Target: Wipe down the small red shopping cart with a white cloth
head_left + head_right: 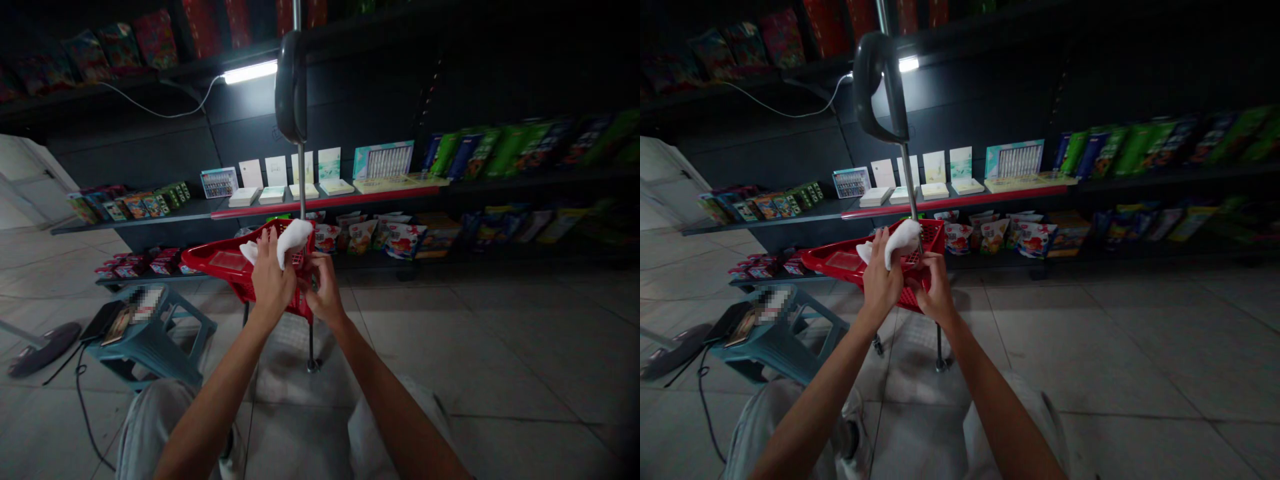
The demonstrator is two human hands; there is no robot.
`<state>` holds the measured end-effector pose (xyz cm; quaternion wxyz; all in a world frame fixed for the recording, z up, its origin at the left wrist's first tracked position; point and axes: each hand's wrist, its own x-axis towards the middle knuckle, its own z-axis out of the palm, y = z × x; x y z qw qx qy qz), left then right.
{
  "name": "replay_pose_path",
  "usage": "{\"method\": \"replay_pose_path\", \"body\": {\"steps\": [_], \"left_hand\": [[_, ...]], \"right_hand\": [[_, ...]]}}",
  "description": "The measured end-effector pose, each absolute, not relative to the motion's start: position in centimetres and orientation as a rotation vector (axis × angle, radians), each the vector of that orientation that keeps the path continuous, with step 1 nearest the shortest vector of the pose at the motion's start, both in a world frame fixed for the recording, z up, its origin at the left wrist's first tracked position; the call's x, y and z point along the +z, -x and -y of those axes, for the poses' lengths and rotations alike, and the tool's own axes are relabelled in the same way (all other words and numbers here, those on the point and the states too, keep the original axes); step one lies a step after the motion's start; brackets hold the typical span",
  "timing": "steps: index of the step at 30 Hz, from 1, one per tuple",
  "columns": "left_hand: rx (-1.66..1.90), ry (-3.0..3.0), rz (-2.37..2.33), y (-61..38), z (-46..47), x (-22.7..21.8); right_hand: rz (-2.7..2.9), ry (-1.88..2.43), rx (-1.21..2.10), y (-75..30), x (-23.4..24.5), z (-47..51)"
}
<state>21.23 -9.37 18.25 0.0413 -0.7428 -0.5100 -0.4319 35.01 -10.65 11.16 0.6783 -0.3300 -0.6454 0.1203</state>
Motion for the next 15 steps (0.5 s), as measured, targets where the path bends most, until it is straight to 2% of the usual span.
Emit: {"method": "replay_pose_path", "body": {"steps": [3,6,10,15], "left_hand": [[-1.572,2.201,1.617,-22.7,8.6,18.8],[-1.577,2.225,1.682,-23.3,8.9,19.6],[-1.373,2.338,1.596,-22.0,10.9,19.4],[-0.933,2.603,1.067,-18.4,12.7,17.5]], "right_hand": [[1.41,0.777,0.213,-34.1,11.3,10.8],[1.402,0.733,0.293,-33.6,11.1,10.3],[1.09,0.764,0.475,-34.7,10.0,8.3],[0.786,0.874,0.636,-37.2,7.9,5.5]]}}
